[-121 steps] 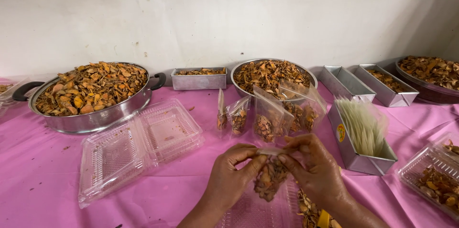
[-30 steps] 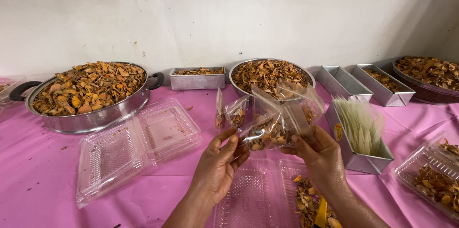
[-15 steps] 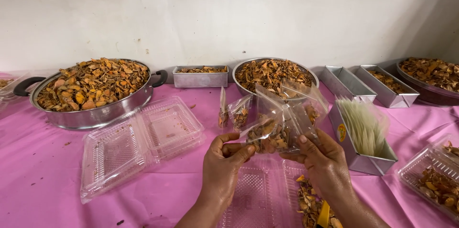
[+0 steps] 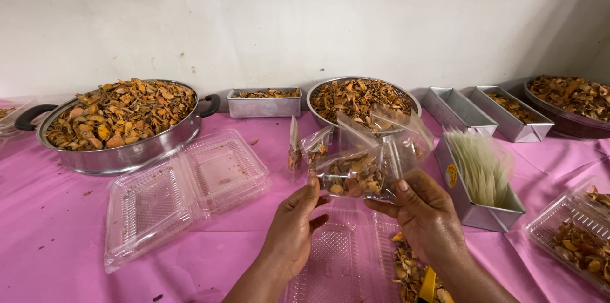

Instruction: The person is sealing small plastic bags of dried turmeric and then using a brush to arrange individual turmeric pieces into a plastic tray.

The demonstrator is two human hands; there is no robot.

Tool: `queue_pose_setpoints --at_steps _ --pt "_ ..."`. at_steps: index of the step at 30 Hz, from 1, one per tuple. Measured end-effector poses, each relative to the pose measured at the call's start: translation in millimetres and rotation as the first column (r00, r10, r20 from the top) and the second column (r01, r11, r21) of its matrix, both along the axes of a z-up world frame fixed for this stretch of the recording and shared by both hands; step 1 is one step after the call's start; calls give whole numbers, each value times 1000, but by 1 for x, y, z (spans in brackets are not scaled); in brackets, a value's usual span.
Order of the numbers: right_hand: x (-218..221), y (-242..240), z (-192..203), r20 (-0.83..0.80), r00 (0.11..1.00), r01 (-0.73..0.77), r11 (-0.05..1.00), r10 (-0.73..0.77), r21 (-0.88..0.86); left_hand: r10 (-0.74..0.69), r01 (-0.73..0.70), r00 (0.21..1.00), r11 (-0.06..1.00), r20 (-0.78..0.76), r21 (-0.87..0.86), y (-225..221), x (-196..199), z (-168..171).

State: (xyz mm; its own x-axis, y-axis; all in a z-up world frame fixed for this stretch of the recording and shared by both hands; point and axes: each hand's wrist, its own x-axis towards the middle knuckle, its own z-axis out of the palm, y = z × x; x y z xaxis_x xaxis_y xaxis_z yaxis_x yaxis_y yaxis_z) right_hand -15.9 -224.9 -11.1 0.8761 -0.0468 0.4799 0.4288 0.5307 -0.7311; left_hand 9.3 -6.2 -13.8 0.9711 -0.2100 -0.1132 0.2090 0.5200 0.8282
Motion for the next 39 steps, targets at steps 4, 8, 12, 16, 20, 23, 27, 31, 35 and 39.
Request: queue_pose_setpoints --at_steps 4,8,12,16,20,23,27,31,35,39 --pt "0 -10 6 1 999 -53 997 53 62 -137 52 950 956 281 287 2 -14 16" --pt "1 -27 17 -94 995 -22 994 32 109 -265 -21 832 862 487 506 -3 -27 19" --pt "-5 -45 32 -234 965 123 992 -118 10 -379 -242 596 757 708 608 -8 -29 5" --pt "-11 -77 54 -140 956 235 960 -257 -154 -545 -640 305 490 781 592 -3 -7 -15" --pt "-11 -82 69 145 655 537 322 -742 -779 -691 -657 216 419 690 626 -2 -10 -15" --pt "19 -92 45 208 581 424 74 -787 -903 -742 -636 225 379 631 672 -2 -9 -17" --pt "51 -82 12 275 588 357 -61 -761 -932 -741 -630 237 375 628 681 0 -3 -24" --pt "70 -79 -13 300 618 428 -9 -727 -904 -749 -607 255 369 612 704 2 3 -32" --pt "45 -63 9 79 664 203 77 -744 -976 -758 -616 252 354 602 703 4 1 -27" --pt "24 -85 0 363 658 424 -73 -660 -903 -768 -564 326 310 551 765 3 4 -31"
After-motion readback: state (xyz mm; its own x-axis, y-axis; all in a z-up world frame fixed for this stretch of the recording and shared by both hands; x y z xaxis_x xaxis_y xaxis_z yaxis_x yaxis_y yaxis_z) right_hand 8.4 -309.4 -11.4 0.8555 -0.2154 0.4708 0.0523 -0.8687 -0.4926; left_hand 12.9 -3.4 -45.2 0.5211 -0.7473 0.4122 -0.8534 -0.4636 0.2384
